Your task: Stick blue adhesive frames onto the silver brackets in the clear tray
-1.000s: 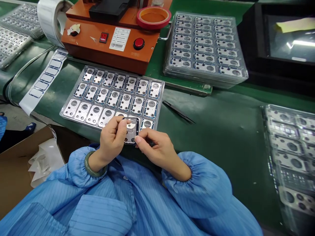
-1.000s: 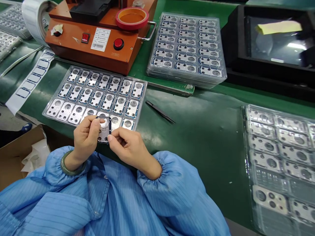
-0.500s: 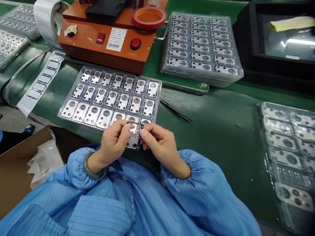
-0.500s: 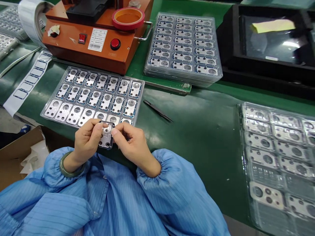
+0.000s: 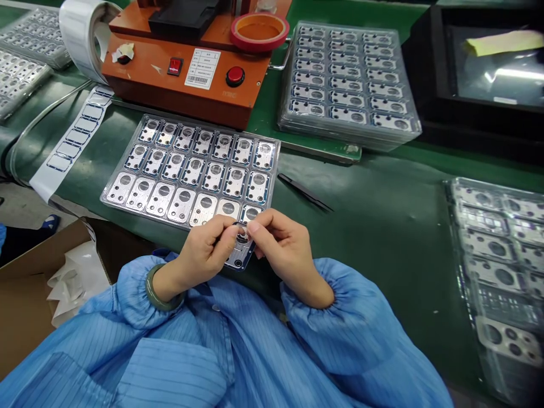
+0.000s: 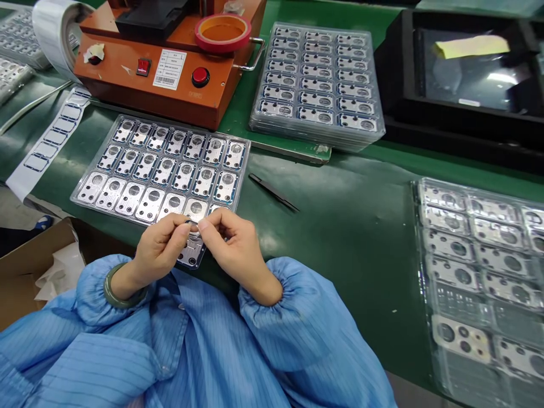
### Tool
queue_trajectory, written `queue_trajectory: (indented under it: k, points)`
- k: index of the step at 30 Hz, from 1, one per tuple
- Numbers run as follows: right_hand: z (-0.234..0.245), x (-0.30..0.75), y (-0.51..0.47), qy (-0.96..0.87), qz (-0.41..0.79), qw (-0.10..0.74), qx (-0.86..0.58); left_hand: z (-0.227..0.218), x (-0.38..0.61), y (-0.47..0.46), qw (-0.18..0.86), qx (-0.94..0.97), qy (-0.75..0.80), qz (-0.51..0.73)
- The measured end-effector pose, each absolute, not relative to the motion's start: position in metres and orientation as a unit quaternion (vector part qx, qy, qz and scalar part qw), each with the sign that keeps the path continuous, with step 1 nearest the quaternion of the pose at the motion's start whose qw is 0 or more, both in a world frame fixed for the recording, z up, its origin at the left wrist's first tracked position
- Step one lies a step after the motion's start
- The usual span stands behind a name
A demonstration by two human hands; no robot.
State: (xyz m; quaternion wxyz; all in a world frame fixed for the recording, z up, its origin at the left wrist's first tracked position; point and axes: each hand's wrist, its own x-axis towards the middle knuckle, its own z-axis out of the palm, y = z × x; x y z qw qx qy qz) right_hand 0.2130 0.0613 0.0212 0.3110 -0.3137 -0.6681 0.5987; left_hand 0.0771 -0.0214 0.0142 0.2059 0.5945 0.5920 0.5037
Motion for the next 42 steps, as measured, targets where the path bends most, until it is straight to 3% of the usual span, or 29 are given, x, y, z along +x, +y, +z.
queue_trajectory:
  k: [13, 19, 30, 42]
  points:
    - [0.02, 0.211, 0.062, -0.665, 0.604, 0.277, -0.34, 0.012, 0.075, -0.02, 0.241, 0.61, 0.586, 0.476]
    - [0.02, 0.213, 0.066, -0.659, 0.649, 0.248, -0.288, 0.011, 0.079, -0.02, 0.259, 0.534, 0.608, 0.528]
    - [0.019, 0.214, 0.063, -0.721, 0.593, 0.214, -0.29, 0.014, 0.068, -0.02, 0.412, 0.462, 0.532, 0.578]
    - [0.02, 0.209, 0.061, -0.761, 0.557, 0.221, -0.249, 0.024, 0.067, -0.012, 0.397, 0.443, 0.608, 0.526]
